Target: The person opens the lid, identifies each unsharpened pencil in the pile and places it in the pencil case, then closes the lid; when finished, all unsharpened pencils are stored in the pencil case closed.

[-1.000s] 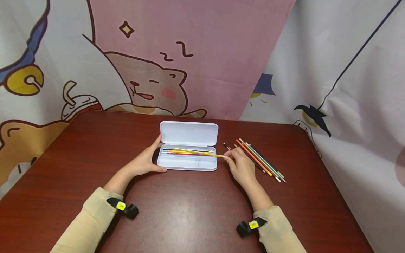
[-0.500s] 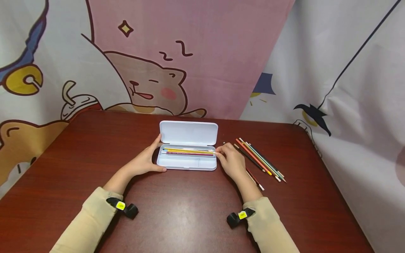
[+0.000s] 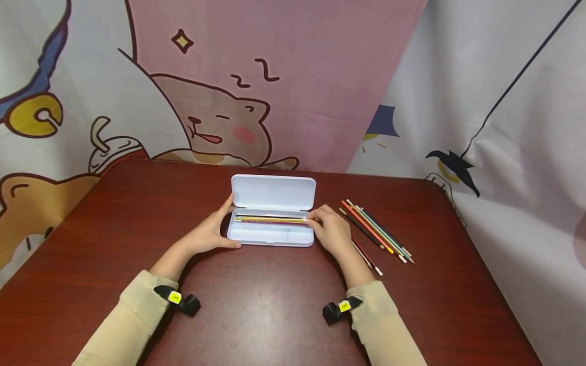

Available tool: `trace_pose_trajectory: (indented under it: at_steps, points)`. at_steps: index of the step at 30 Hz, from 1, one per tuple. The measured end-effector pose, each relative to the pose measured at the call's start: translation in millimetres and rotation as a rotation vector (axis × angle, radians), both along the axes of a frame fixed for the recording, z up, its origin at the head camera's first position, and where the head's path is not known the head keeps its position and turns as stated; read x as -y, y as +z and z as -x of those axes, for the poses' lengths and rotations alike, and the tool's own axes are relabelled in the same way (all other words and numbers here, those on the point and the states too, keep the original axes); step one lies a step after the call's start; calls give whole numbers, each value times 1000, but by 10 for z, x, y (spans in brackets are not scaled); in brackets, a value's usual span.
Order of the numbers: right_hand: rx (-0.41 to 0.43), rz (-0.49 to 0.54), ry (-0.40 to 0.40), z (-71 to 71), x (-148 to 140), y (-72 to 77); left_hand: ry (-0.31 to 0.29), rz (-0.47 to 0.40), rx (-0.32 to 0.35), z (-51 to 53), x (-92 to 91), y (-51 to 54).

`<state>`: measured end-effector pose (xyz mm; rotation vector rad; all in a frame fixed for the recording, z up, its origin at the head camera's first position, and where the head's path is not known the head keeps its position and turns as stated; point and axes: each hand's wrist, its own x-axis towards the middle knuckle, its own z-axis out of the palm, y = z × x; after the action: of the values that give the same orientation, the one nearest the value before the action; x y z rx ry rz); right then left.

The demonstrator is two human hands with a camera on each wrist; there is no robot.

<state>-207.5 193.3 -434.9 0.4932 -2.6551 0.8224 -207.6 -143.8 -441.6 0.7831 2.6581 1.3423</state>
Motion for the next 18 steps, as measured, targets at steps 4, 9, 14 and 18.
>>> trace_pose_trajectory:
  at_steps: [4,9,14,18]
  points:
    - [35,-23,2,-4,16,34,3,1,7,-7,0,5]
    - [72,-44,2,1,31,74,7,7,11,-1,-2,1]
    - [126,-71,-20,8,42,116,11,8,7,-2,-3,4]
    - [167,-71,-33,18,45,133,10,5,4,-4,-5,5]
